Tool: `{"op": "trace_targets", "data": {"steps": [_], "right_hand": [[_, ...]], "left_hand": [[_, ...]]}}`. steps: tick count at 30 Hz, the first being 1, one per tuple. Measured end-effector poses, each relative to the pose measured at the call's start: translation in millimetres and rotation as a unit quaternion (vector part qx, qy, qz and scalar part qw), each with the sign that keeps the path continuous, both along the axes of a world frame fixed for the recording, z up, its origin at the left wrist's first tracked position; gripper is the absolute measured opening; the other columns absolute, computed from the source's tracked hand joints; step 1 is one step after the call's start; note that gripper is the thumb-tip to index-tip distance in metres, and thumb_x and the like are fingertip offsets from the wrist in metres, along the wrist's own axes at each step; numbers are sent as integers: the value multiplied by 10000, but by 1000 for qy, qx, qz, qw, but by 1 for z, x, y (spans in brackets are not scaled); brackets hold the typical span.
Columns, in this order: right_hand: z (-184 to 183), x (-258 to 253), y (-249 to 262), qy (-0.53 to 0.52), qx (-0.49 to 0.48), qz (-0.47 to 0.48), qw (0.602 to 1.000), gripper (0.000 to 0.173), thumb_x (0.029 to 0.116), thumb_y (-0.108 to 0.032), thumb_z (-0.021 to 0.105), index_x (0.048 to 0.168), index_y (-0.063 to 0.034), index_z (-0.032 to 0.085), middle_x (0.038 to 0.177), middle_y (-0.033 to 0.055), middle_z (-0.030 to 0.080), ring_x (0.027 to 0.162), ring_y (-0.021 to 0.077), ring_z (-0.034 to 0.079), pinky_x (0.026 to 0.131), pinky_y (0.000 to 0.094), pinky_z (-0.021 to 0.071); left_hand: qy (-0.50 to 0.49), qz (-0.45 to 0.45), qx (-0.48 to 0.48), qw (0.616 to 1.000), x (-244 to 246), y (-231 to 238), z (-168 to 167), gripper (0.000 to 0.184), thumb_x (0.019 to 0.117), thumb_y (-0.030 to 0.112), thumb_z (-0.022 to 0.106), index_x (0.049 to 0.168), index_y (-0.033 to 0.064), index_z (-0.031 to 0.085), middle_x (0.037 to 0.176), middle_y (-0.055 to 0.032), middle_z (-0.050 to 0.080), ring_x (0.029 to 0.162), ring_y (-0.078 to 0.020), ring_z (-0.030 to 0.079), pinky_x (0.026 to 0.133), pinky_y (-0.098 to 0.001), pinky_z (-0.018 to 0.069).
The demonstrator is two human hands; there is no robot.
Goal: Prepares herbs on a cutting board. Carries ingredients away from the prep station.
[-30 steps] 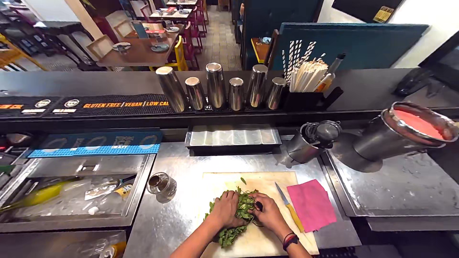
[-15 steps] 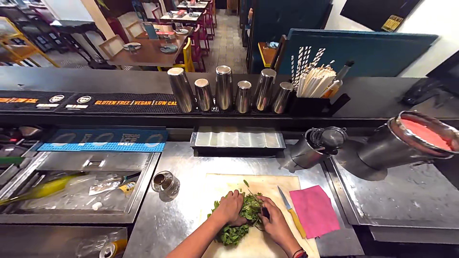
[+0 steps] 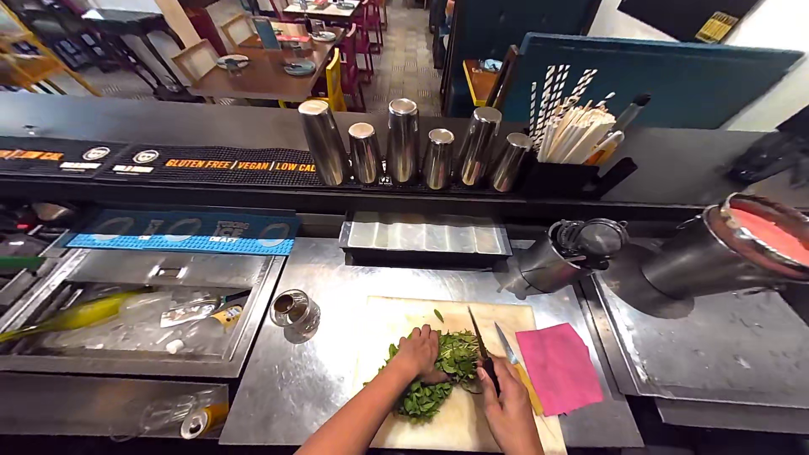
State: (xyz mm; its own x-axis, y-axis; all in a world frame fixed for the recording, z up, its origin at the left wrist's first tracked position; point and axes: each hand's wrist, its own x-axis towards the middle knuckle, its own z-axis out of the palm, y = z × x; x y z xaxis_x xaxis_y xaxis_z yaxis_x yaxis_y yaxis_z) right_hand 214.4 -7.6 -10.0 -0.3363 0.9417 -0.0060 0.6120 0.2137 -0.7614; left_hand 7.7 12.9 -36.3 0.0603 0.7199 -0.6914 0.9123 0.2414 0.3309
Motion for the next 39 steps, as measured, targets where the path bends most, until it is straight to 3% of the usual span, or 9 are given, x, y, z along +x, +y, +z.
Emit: {"op": "trace_targets", "data": {"steps": [1, 2, 3, 5, 10, 14, 21, 30, 39], "right_hand": [[2, 2, -6, 2, -64, 2, 998, 316, 1038, -206, 524, 1278, -48, 654, 978, 12, 737, 795, 128, 711, 720, 347, 623], [2, 4, -12, 11, -130, 11, 991, 335, 1066, -232, 487, 1291, -28, 628, 860, 22, 723, 654, 144, 685, 609, 353, 608], [-2, 6, -15, 10, -173, 21, 985, 353, 1076, -249, 455, 1282, -16, 623, 780, 40, 688, 583, 171, 647, 559, 377, 580], [-16, 11, -21, -7, -202, 32, 979, 369, 1068, -279, 436, 1217, -29, 663, 715, 59, 631, 582, 199, 603, 584, 416, 536], [-24, 11, -28, -9, -248, 21, 968, 448, 1090, -357, 349, 1165, -65, 680, 675, 34, 572, 566, 179, 556, 561, 398, 499], [-8, 2, -35, -144, -168, 29, 975, 345, 1044, -308, 466, 1168, -36, 638, 731, 100, 638, 671, 275, 650, 643, 494, 536], [-2, -17, -50, -316, -155, 65, 934, 361, 1077, -293, 398, 1296, -43, 541, 934, 152, 716, 876, 347, 730, 753, 508, 579], [-3, -32, -51, -360, -195, 39, 911, 361, 1083, -269, 389, 1352, -61, 510, 1073, 168, 708, 902, 348, 734, 770, 509, 590], [-20, -50, -41, -409, -251, 21, 877, 424, 1024, -129, 481, 1440, -63, 433, 1166, 182, 686, 982, 350, 730, 809, 488, 597]], "left_hand": [[-2, -1, -4, 1000, 0, 0, 1, 1010, 842, 583, 760, 1524, -35, 343, 1564, -263, 344, 1428, -484, 368, 1000, -692, 453], [-2, -1, -8, 1000, 0, 1, 2, 1012, 842, 582, 759, 1525, -36, 340, 1563, -263, 343, 1428, -486, 366, 999, -693, 452], [-3, 0, -12, 1000, -1, 1, 4, 1009, 845, 581, 758, 1527, -33, 337, 1565, -259, 341, 1430, -483, 363, 1003, -692, 449], [-5, 1, -16, 1000, -1, 2, 6, 1004, 846, 577, 759, 1528, -27, 338, 1570, -254, 338, 1433, -479, 361, 1008, -690, 444], [-6, 1, -15, 1000, -1, 1, 6, 1006, 840, 595, 754, 1520, -24, 346, 1561, -248, 346, 1430, -477, 362, 1008, -683, 447], [-3, 0, -13, 1000, -1, 1, 3, 1011, 832, 601, 758, 1517, -22, 354, 1554, -246, 356, 1427, -471, 369, 1002, -678, 453], [3, 3, -14, 1000, 1, 1, 3, 1020, 832, 597, 760, 1527, -20, 339, 1570, -246, 337, 1438, -469, 357, 1013, -674, 449], [2, 7, -10, 1000, 2, 0, 4, 983, 844, 566, 754, 1515, -31, 353, 1569, -249, 340, 1435, -464, 365, 1016, -666, 453], [37, 22, -13, 999, 12, 0, 0, 971, 860, 574, 724, 1508, -45, 351, 1544, -261, 360, 1412, -469, 389, 1006, -636, 471]]}}
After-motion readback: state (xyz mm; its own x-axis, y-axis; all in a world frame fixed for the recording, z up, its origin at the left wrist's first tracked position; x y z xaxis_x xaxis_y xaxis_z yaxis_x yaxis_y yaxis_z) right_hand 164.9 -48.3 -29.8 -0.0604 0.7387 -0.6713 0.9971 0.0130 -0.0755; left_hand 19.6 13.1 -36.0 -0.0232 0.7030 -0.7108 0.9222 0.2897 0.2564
